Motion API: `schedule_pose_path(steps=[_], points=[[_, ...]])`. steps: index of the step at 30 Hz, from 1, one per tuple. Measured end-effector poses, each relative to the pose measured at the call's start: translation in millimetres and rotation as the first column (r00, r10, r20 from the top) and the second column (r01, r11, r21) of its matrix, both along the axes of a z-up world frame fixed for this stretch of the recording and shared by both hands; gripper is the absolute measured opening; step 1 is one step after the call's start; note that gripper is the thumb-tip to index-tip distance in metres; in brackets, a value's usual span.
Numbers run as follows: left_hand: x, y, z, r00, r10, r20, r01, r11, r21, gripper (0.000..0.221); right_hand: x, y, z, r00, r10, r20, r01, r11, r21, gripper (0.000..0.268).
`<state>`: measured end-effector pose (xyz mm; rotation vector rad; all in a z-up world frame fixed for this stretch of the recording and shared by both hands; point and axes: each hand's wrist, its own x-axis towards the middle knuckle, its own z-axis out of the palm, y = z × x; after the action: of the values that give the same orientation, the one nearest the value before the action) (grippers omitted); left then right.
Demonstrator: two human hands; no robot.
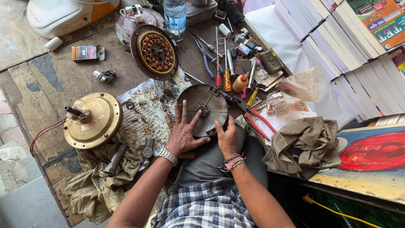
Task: The person disassembles a ceiling fan motor, cleans the internal components with a cloth, and reassembles the unit using a hammer and screwdriver. The person handles the motor housing, rotor, and stator, then secures the casing with screws.
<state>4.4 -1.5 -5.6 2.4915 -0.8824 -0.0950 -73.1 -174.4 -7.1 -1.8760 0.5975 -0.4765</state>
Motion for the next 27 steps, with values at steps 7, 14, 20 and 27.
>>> schedule_pose_path(steps=[7, 14, 20, 27], points=[[-0.1, 0.1, -0.7, 0.999, 0.005, 0.042, -0.004, 1.0, -0.024, 0.122, -0.5, -0.1, -2.3, 1.0, 0.001, 0.017, -0.001, 1.0, -0.012, 0.047], [0.2, -1.3, 1.2, 1.0, -0.006, 0.016, 0.005, 1.0, 0.017, 0.117, -0.8, 0.0, -1.6, 1.0, 0.005, 0.017, -0.004, 0.999, -0.053, 0.048], [1.8, -2.2, 0.4, 0.992, 0.003, -0.123, 0.011, 0.994, 0.11, 0.115, -1.7, 1.2, 0.9, 1.0, 0.006, -0.021, -0.006, 1.0, -0.006, 0.047], [1.3, -2.1, -6.4, 0.987, 0.001, -0.163, 0.017, 0.994, 0.108, 0.112, -2.1, 1.9, 4.2, 1.0, 0.008, -0.021, -0.008, 1.0, -0.025, 0.047]])
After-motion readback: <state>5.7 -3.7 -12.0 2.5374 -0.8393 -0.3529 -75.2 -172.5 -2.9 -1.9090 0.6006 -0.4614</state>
